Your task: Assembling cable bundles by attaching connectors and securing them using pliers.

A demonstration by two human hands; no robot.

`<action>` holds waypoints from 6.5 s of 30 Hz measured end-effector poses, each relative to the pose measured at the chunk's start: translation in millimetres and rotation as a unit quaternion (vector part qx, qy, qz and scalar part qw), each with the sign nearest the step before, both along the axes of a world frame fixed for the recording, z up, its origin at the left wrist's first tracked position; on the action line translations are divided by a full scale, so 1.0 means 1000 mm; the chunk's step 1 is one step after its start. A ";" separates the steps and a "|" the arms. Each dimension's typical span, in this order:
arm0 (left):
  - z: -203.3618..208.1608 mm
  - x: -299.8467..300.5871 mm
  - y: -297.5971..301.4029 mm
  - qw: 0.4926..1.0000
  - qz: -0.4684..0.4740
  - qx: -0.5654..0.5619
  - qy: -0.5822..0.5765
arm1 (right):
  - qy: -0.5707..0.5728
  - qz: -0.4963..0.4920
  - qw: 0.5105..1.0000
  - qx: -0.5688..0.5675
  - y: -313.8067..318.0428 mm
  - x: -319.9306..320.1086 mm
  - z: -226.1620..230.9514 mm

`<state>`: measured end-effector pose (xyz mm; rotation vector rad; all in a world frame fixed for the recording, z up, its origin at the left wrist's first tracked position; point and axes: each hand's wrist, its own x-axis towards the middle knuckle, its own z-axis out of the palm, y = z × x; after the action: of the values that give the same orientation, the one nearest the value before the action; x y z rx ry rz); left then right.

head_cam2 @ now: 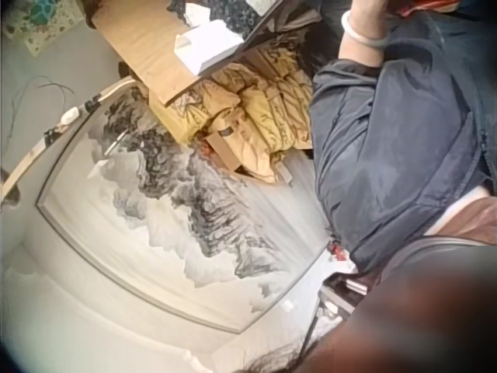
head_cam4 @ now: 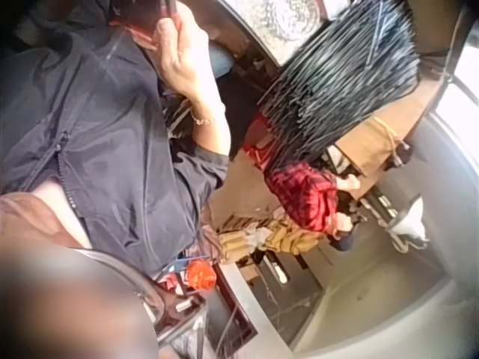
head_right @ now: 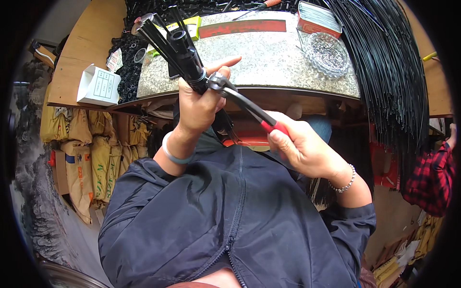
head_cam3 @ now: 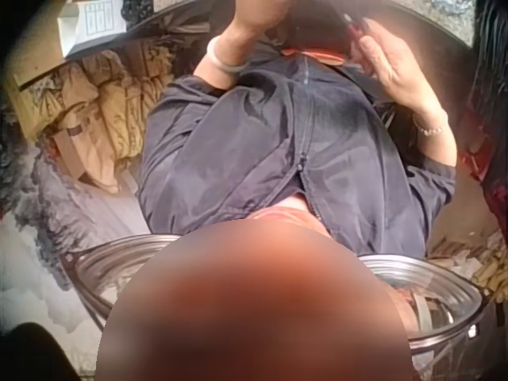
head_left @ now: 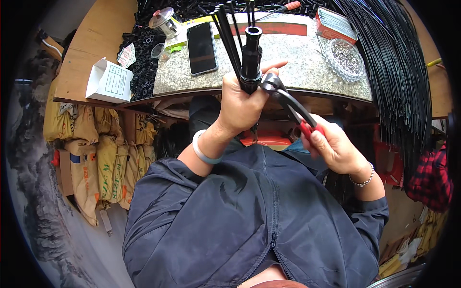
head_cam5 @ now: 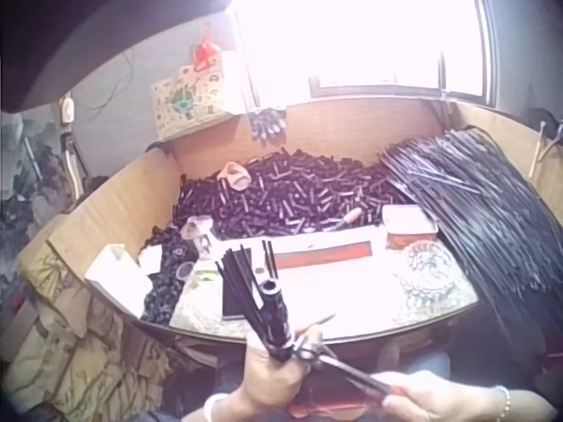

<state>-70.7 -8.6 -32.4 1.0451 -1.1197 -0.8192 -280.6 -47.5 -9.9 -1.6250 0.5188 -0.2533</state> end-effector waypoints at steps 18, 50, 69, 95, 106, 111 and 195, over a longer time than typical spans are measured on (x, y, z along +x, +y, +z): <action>0.005 0.000 -0.004 0.999 0.030 0.019 -0.019 | 0.394 -0.267 0.734 -0.483 -0.182 -0.039 -0.038; 0.001 -0.013 -0.003 0.998 -0.004 -0.068 0.012 | -0.319 -0.265 0.725 -0.550 -0.021 0.087 -0.019; 0.011 -0.016 0.006 0.999 0.034 -0.023 -0.014 | -0.243 -0.365 0.871 -0.224 -0.015 0.084 -0.028; 0.001 -0.007 0.004 0.992 -0.010 -0.116 0.045 | -0.357 -0.257 0.727 -0.527 -0.007 0.100 -0.017; -0.004 -0.008 0.001 0.994 -0.014 -0.106 0.022 | -0.376 -0.287 0.722 -0.505 -0.011 0.105 -0.026; -0.010 -0.006 0.001 0.994 -0.025 -0.106 -0.003 | -0.367 -0.273 0.733 -0.503 -0.010 0.101 -0.020; -0.027 -0.009 0.073 0.890 -0.301 0.327 0.103 | -0.385 -0.288 0.876 0.033 0.027 0.052 -0.047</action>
<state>-79.8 64.0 -58.9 1.1176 -1.0058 -1.8576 -228.9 -20.6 -56.7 -1.1288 0.3627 -1.2558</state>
